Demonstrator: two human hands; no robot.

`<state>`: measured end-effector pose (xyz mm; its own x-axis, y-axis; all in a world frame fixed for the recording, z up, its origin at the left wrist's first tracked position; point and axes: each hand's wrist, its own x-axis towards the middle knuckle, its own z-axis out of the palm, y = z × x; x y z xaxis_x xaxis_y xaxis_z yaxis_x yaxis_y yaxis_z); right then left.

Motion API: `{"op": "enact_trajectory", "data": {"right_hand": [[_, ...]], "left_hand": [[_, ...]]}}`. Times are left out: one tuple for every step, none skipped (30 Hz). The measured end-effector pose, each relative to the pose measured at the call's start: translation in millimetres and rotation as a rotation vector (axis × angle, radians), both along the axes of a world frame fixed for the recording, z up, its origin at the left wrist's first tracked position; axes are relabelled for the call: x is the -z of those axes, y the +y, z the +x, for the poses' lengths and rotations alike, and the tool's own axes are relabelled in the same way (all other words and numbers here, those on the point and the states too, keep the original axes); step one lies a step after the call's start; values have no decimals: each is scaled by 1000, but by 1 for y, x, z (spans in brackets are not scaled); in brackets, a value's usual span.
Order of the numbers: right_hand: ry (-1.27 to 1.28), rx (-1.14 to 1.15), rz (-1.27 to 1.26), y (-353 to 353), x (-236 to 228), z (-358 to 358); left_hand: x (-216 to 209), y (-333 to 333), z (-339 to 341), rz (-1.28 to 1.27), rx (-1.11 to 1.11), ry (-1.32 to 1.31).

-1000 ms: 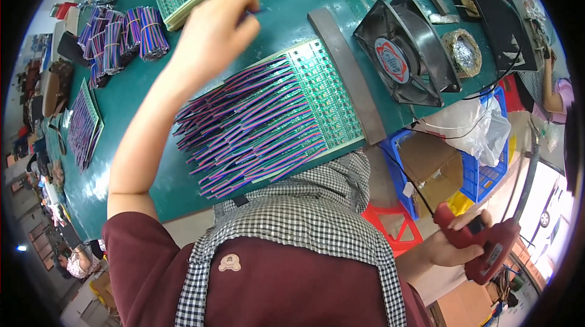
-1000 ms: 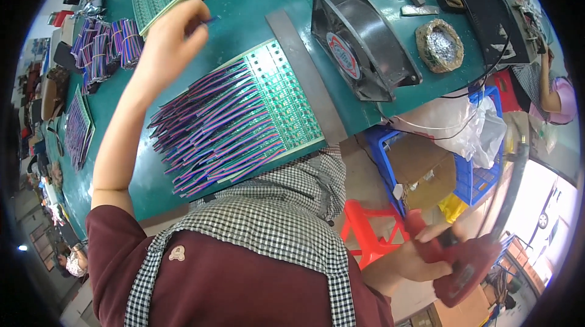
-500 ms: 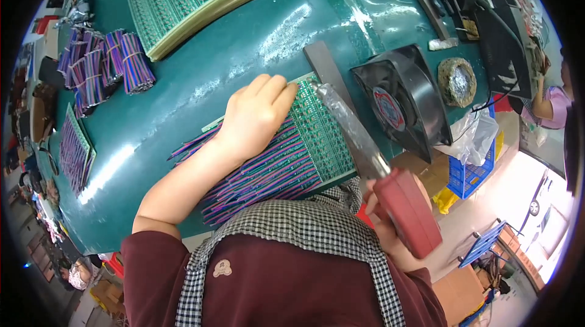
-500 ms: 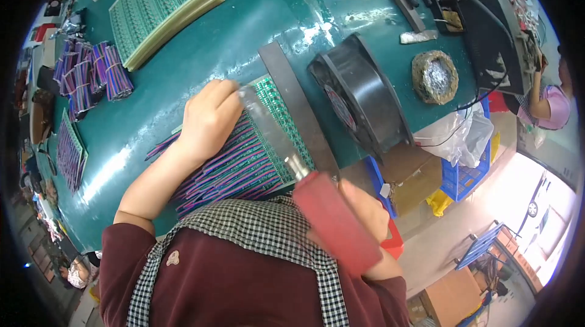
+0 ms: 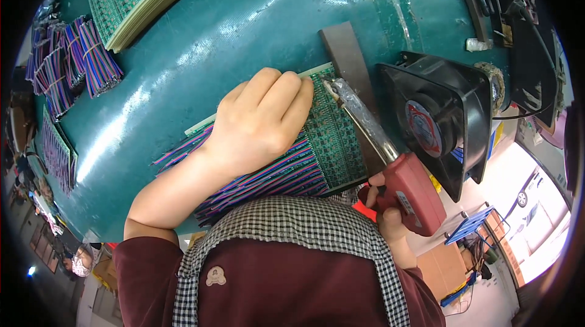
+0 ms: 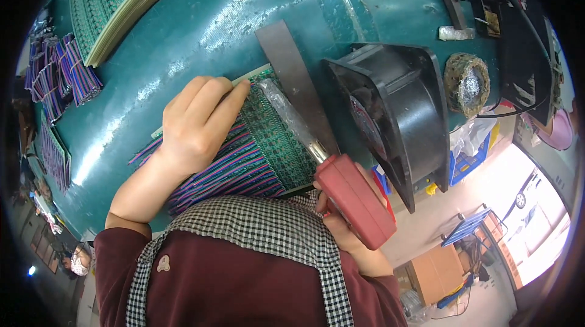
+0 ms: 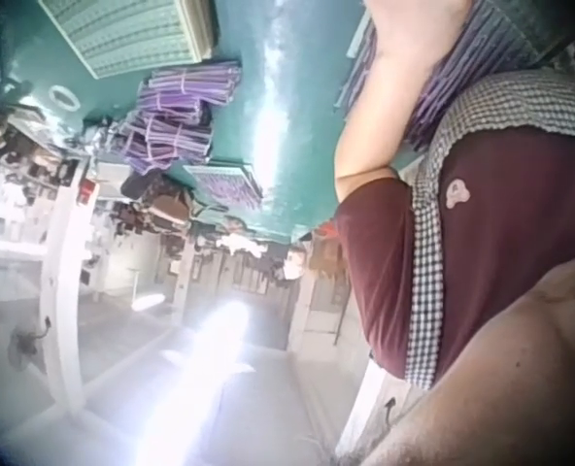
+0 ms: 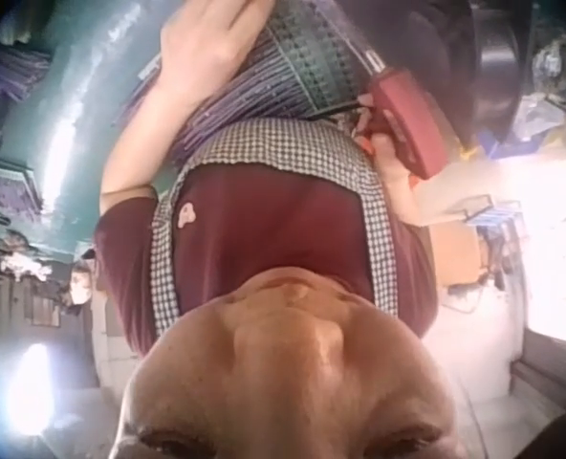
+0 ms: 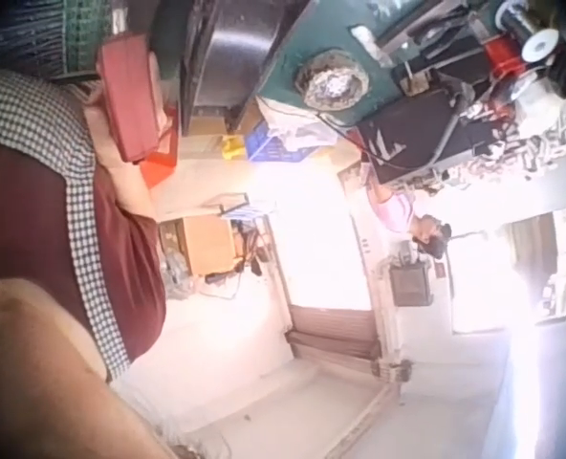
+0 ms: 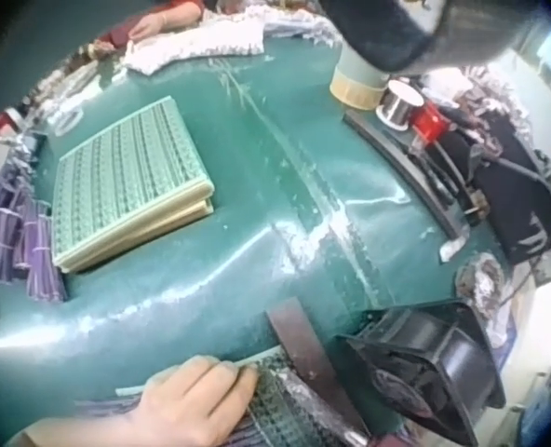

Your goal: The person applies hot glue to secure wires on an electronic circuit board using a hot glue gun.

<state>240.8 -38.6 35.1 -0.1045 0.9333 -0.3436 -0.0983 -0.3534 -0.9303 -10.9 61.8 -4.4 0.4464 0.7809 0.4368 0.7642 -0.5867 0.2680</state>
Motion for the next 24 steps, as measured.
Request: {"op": "enact_trajectory", "data": {"right_hand": [[-1,0,-7,-1,0,1],[16,-13,-10,-3,0,3],[34,-23,-9,-4,2,3],[35,-20,-10,-6,4,5],[22,-37,6,-8,7,8],[10,-56,22,-10,8,9],[11,-55,21,-10,7,9],[4,-52,-17,-10,6,9],[-2,-50,-53,-10,5,9],[-2,-49,-53,-10,4,7],[-1,-10,-78,-11,3,5],[1,28,-104,-11,3,3],[2,29,-103,-10,4,4],[-44,-13,-43,-8,6,5],[-90,-57,15,-7,6,6],[-91,-58,14,-10,10,10],[-153,-121,81,-15,15,16],[-213,-182,149,-17,19,20],[-212,-181,149,-16,18,20],[-253,-199,161,-15,16,19],[-297,-218,173,-14,14,19],[-297,-216,174,-14,12,18],[-323,-201,196,-14,11,17],[-346,-186,218,-14,11,17]], "left_hand": [[0,-2,1,-7,0,-1],[-2,-4,1,-16,0,2],[-2,-4,1,-21,3,6],[-2,-3,1,-22,6,6],[-2,-3,1,-12,7,15],[-3,-4,0,-4,7,24],[-4,-5,1,-5,8,24],[-6,-7,2,-49,-2,5],[-8,-8,3,-92,-13,-15],[-8,-8,3,-92,-12,-15],[-9,-8,3,-100,-10,-16],[-9,-8,3,-109,-8,-16],[-9,-8,4,-108,-7,-16],[-9,-7,4,-105,-6,-17],[-9,-8,4,-103,-8,-20],[-8,-8,3,-104,-9,-21],[-6,-7,1,-58,1,9],[-4,-6,0,-10,15,41],[-5,-6,0,-10,16,43],[-6,-6,0,-19,14,52],[-7,-6,1,-26,14,60],[-8,-6,1,-25,15,59],[-10,-7,3,-62,2,49],[-11,-8,4,-100,-11,41]]}}
